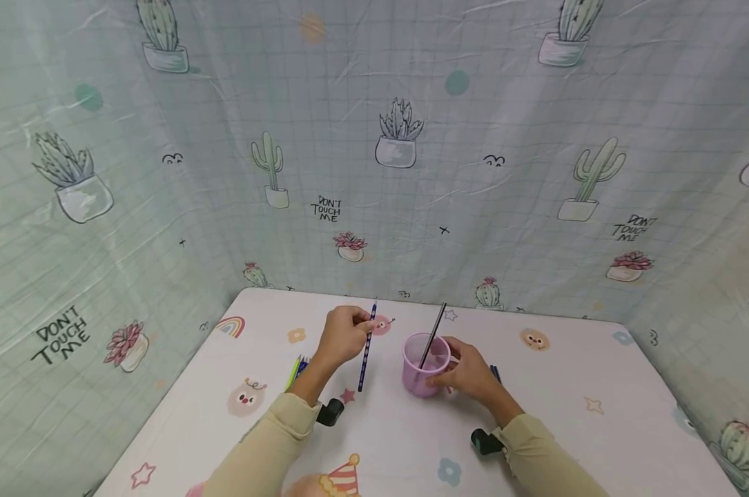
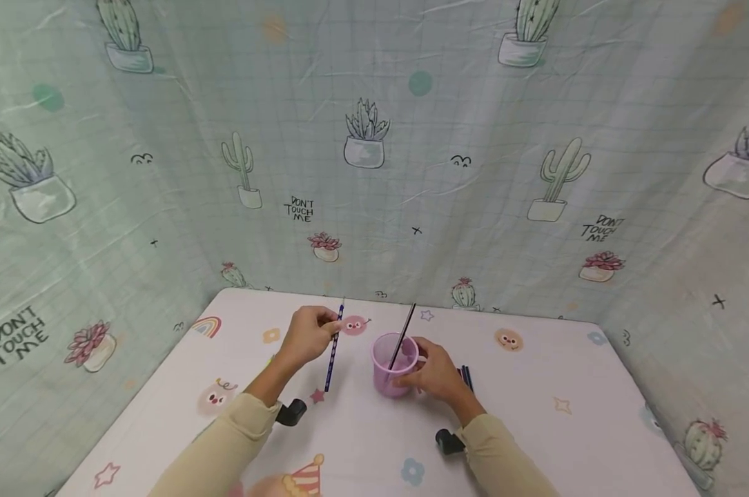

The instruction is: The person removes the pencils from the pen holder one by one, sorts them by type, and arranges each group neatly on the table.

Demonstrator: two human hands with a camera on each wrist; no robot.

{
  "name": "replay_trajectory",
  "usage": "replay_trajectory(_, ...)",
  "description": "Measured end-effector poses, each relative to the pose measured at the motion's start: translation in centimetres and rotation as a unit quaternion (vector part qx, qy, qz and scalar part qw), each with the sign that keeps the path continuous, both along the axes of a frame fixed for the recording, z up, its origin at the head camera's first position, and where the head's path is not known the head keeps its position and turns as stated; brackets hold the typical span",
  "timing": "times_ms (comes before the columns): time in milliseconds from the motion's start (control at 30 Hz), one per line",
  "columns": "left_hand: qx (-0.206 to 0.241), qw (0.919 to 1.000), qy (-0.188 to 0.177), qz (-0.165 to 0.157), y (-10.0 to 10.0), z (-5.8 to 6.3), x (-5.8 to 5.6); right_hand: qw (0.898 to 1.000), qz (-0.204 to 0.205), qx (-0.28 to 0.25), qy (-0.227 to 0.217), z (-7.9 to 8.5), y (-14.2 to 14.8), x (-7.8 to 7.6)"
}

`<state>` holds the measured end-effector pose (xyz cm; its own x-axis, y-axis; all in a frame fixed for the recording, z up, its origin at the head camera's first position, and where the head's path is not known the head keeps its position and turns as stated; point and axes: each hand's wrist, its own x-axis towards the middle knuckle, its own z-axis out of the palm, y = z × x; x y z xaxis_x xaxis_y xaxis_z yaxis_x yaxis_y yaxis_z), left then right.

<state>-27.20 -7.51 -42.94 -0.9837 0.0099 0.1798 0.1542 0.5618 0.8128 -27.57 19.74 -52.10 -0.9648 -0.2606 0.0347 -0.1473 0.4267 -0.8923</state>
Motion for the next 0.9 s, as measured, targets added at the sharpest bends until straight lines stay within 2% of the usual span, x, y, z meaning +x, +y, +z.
replay_trajectory(467,-0.016,0.9995,-0.018,0.022,-3.4,-1.9,0.5,1.000,-0.004,0.006,-0.009,0.2,0.0,0.0)
replay_trajectory(700,-0.019,0.9973,-0.061,0.035,-5.2,-2.8,1.0,1.000,0.003,0.000,-0.010,0.1,0.0,0.0)
replay_trajectory(900,-0.022,0.9954,-0.081,0.047,-6.6,-3.6,1.5,1.000,0.003,-0.002,-0.010,0.1,-0.1,0.0)
